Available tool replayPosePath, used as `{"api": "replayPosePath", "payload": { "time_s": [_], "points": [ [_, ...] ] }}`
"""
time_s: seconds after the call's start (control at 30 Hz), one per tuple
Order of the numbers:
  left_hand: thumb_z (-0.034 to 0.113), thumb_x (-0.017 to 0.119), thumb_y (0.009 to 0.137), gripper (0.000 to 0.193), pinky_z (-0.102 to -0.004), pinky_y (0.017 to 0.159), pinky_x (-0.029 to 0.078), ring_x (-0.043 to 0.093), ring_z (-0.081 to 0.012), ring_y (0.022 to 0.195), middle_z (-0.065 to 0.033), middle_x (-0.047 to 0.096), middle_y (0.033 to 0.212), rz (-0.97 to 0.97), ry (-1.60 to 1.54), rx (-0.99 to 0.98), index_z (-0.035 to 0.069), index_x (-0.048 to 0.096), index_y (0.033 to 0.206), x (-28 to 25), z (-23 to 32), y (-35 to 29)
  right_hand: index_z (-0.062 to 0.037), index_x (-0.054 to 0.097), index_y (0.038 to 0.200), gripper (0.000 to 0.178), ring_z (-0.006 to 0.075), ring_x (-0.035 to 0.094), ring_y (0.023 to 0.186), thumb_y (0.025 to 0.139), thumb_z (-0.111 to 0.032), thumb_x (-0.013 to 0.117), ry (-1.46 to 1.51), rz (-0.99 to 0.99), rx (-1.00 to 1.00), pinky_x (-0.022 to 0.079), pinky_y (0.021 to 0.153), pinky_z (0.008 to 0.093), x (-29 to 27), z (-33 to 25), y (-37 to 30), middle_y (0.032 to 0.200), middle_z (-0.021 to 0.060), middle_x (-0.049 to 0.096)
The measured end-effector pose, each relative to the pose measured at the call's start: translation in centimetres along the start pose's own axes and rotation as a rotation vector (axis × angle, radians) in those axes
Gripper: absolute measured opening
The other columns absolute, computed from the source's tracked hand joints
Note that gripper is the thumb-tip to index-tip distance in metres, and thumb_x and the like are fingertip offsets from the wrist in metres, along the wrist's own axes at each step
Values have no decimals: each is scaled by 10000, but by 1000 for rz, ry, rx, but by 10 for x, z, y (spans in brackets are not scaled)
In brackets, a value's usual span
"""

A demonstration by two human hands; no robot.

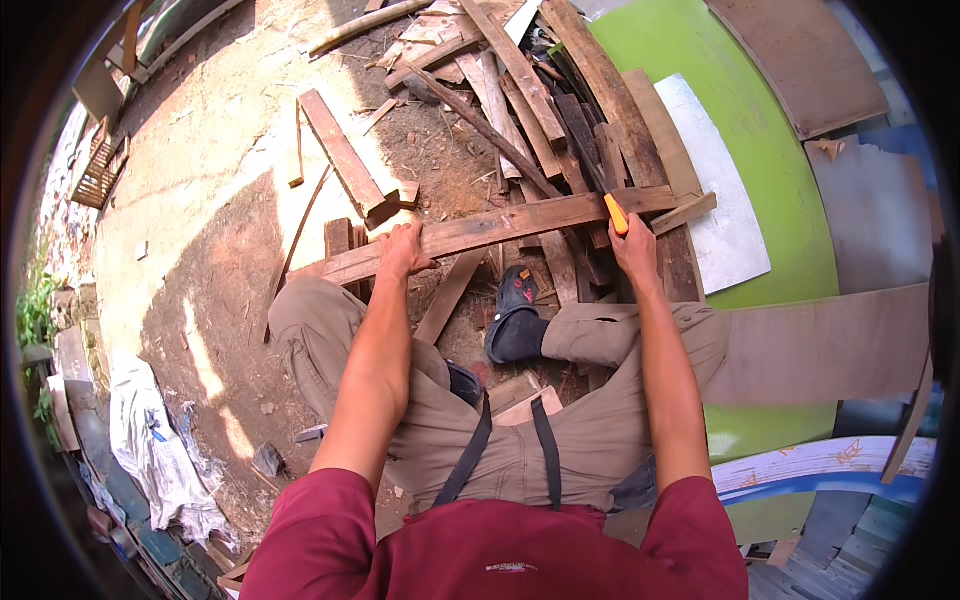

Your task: The person sits on the ground and uses a hand saw to cut several wooden planks. They repeatedly position planks, saw through them, and set the cut pieces aside among other wood scraps.

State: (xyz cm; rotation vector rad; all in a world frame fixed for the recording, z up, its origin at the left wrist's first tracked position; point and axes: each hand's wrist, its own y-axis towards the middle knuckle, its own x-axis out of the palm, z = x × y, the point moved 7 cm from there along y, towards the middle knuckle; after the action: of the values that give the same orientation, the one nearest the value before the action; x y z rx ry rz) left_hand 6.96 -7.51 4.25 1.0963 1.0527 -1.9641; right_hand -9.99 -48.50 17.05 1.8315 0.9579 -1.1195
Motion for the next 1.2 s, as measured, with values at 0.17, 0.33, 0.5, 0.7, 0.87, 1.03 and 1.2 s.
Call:
{"api": "replayPosePath", "payload": {
  "time_s": [0.17,0.33,0.5,0.7,0.87,1.03,1.2],
  "points": [
    [437,938,588,860,-619,1048,378,546,-316,1270,-139,636,1262,17,1,-4,89,585,1291,3,4,4,22,589,865,471,412,580,708,979,-426,678,389,123,266,466,683,455,-34,-42,-54,748,225,593],
    [473,894,688,1044,-708,1177,211,317,-317,1496,-133,384,1566,178,-46,-40,108,379,1520,0,48,-16,-7,619,904,378,133,597,682,1024,-365,637,909,183,445,477,640,340,-5,-74,-131,716,40,592],
    [451,855,745,1073,-700,1195,178,217,-313,1552,-154,237,1662,244,142,-12,120,278,1586,12,56,-38,11,621,960,400,184,605,758,1017,-384,647,1021,10,480,485,706,353,26,-158,-185,790,75,627],
    [374,808,813,960,-671,1214,180,204,-332,1558,-180,206,1677,93,98,-213,84,297,1573,5,21,-97,-3,571,912,406,264,568,683,1006,-388,655,940,-89,255,463,675,420,30,-186,-196,728,127,581],
    [419,794,823,905,-663,1213,181,214,-342,1552,-192,247,1664,189,-58,-454,62,371,1539,-15,-24,-151,-2,593,785,457,183,540,635,973,-406,691,1099,-446,456,437,627,391,70,-191,-198,659,68,565],
    [485,790,818,820,-656,1181,263,367,-342,1481,-190,426,1570,265,-243,-691,55,496,1452,-50,-68,-200,17,635,822,486,216,602,679,960,-446,691,1031,-481,383,477,680,404,56,-210,-189,701,105,634],
    [518,772,821,698,-489,1039,479,603,-339,1260,-202,643,1333,425,-222,-751,39,630,1308,-90,-118,-213,22,635,820,491,244,625,684,965,-445,680,1052,-466,376,479,685,421,61,-214,-195,705,124,650]
  ]
}}
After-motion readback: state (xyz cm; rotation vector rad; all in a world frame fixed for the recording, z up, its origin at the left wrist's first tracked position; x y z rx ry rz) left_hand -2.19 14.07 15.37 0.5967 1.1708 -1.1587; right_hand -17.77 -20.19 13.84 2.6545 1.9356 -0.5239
